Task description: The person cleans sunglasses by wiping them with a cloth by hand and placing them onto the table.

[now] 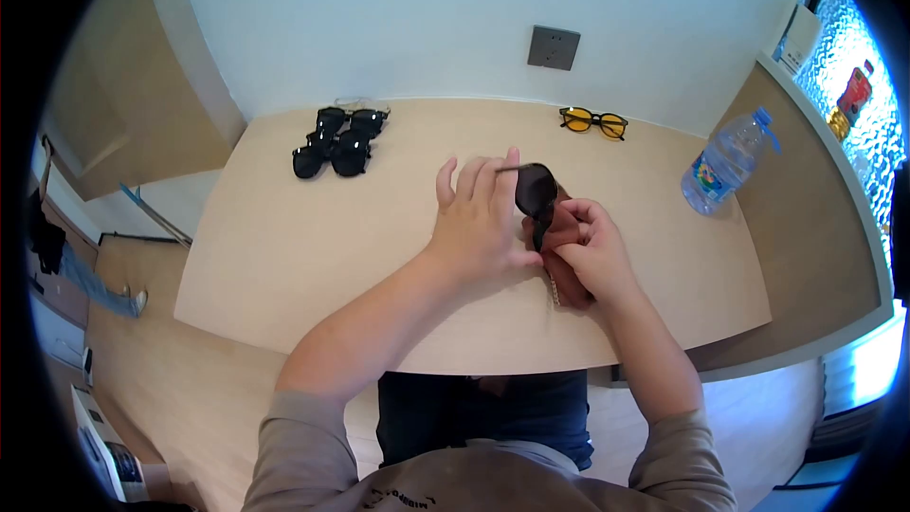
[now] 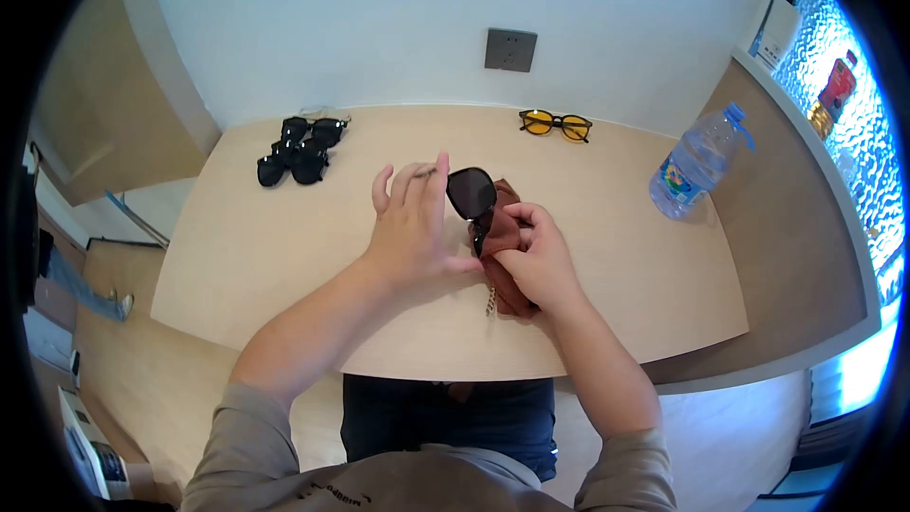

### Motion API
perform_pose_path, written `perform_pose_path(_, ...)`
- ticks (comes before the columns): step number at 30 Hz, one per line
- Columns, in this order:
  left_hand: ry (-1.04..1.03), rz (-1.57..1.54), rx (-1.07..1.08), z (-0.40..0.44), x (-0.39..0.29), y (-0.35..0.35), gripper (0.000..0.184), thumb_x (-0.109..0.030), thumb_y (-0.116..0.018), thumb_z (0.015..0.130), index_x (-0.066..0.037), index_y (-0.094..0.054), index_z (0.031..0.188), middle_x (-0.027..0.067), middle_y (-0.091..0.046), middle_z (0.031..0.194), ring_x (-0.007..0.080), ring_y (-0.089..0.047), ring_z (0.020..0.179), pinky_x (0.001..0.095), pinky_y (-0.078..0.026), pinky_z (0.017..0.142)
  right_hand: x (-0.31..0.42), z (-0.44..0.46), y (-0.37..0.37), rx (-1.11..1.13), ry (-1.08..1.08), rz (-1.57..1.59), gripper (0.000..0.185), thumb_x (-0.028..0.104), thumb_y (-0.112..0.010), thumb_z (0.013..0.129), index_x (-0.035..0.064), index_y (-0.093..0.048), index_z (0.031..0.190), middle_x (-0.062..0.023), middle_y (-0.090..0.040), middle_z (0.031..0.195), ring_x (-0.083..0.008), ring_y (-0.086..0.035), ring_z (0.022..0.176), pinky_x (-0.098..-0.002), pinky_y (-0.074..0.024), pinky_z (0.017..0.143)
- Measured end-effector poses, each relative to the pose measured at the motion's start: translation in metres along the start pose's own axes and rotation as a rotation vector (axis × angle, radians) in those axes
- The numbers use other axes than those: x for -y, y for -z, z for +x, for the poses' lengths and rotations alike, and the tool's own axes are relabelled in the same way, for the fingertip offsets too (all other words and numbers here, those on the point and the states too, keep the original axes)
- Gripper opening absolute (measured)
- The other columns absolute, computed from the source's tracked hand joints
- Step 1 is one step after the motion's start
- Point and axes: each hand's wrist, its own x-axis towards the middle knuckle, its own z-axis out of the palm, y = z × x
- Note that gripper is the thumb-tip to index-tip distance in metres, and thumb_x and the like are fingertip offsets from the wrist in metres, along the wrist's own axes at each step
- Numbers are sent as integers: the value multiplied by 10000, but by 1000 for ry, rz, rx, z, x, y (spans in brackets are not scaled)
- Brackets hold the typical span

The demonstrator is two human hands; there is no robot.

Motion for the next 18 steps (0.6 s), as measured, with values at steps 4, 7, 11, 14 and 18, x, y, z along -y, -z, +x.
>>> perform_pose_path(4, -44, 72, -17, 0, -11, 0, 1339, -520, -909, 519, 39, -209, 1515, 155, -447, 1352, 321, -404, 1310, 582, -153, 1130, 5, 2, -7, -17, 81, 34, 513, -112, -645, 795, -17, -444, 1257, -132, -636, 1116, -188, -667, 971, -309, -558, 816)
perform_pose_path(7, -101, 88, -55, 0, -9, -4, 1231, -505, -912, 520, -72, -306, 1500, 171, -415, 1419, 337, -388, 1333, 587, -171, 1119, 8, 3, -5, -17, 97, 50, 500, -109, -669, 796, -20, -455, 1239, -122, -647, 1082, -181, -675, 958, -306, -564, 807)
perform_pose_path(11, -291, -66, -172, 1, -2, 0, 1075, -447, -941, 508, -183, -420, 1410, 254, -366, 1468, 403, -362, 1349, 583, -243, 1087, 8, 6, 2, -3, 49, 173, 501, -93, -681, 811, 1, -448, 1244, -134, -673, 1039, -191, -691, 909, -314, -572, 784)
perform_pose_path(14, -420, -261, -233, -5, 20, -11, 974, -387, -956, 520, -169, -464, 1332, 306, -333, 1475, 444, -357, 1342, 568, -303, 1068, -12, 15, 15, 46, 121, 317, 465, -55, -687, 831, 27, -455, 1225, -170, -686, 1048, -219, -700, 874, -340, -589, 684)
perform_pose_path(18, -284, -423, -137, -11, 19, -18, 916, -247, -903, 607, -83, -389, 1346, 289, -317, 1471, 429, -357, 1352, 512, -323, 1102, 1, 9, 17, 100, 100, 461, 465, -43, -669, 855, 40, -433, 1246, -170, -697, 1012, -217, -705, 816, -347, -582, 635)
